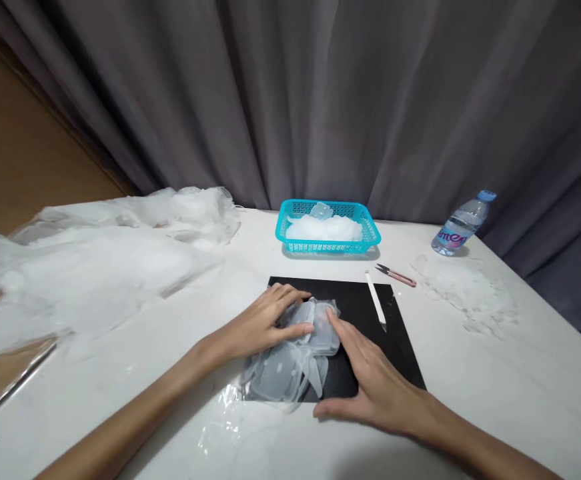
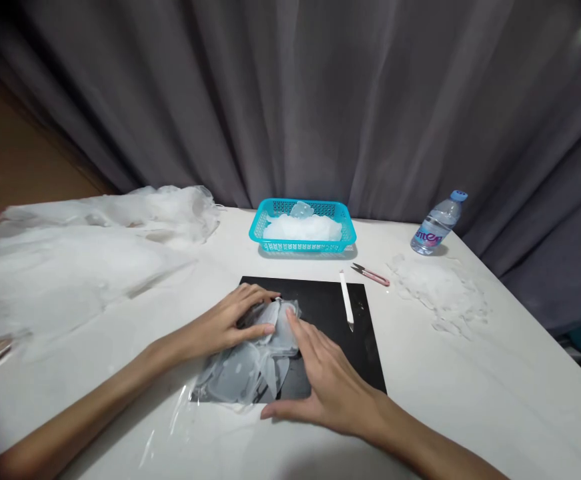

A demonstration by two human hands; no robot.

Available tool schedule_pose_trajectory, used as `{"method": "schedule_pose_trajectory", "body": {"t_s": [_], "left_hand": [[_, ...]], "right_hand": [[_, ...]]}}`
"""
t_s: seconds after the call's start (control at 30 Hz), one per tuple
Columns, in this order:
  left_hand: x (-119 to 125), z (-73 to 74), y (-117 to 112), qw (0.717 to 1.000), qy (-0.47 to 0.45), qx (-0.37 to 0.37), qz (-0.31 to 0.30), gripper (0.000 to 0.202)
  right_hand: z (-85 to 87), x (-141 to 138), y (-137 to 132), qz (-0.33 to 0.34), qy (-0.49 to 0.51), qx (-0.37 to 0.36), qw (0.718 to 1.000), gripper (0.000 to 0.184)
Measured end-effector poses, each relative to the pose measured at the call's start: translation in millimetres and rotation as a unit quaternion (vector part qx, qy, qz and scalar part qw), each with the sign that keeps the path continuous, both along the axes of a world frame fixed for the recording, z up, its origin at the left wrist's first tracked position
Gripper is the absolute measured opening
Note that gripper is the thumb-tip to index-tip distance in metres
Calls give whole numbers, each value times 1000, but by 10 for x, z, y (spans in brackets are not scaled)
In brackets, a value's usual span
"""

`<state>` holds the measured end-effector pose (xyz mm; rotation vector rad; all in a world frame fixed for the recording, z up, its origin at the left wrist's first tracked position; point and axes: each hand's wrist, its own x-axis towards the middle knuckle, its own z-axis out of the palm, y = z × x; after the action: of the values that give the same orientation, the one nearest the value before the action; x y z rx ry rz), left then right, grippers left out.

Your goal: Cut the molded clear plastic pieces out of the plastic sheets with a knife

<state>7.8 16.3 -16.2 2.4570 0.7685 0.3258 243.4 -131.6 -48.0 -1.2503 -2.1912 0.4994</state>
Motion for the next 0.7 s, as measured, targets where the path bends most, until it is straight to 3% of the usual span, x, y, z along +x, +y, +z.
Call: {"method": "schedule_pose_trajectory", "body": {"t_s": [0.07, 0.23, 0.4, 0.57, 0.63, 0.7], "left_hand": [[44, -53, -36, 1000, 14, -1, 1, 65], [59, 7, -54, 1000, -1, -14, 23, 51], [9, 231, -42, 999, -37, -1, 5, 35], [17, 332, -130, 997, -82, -17, 6, 29], [29, 306, -183, 995, -94, -24, 19, 29], [36, 265, -229, 994, -98, -35, 34, 28]], "right_hand": [[1, -53, 14, 21, 5, -32, 999, 125], [-48, -114, 38, 1, 99, -73, 992, 97], [-177, -127, 32, -27, 205, -133, 969, 117], [-184, -132, 52, -8, 281, -135, 950, 108], [-132, -125, 55, -21, 258, -116, 959, 98], [-67, -117, 56, -36, 212, -104, 971, 67]]}}
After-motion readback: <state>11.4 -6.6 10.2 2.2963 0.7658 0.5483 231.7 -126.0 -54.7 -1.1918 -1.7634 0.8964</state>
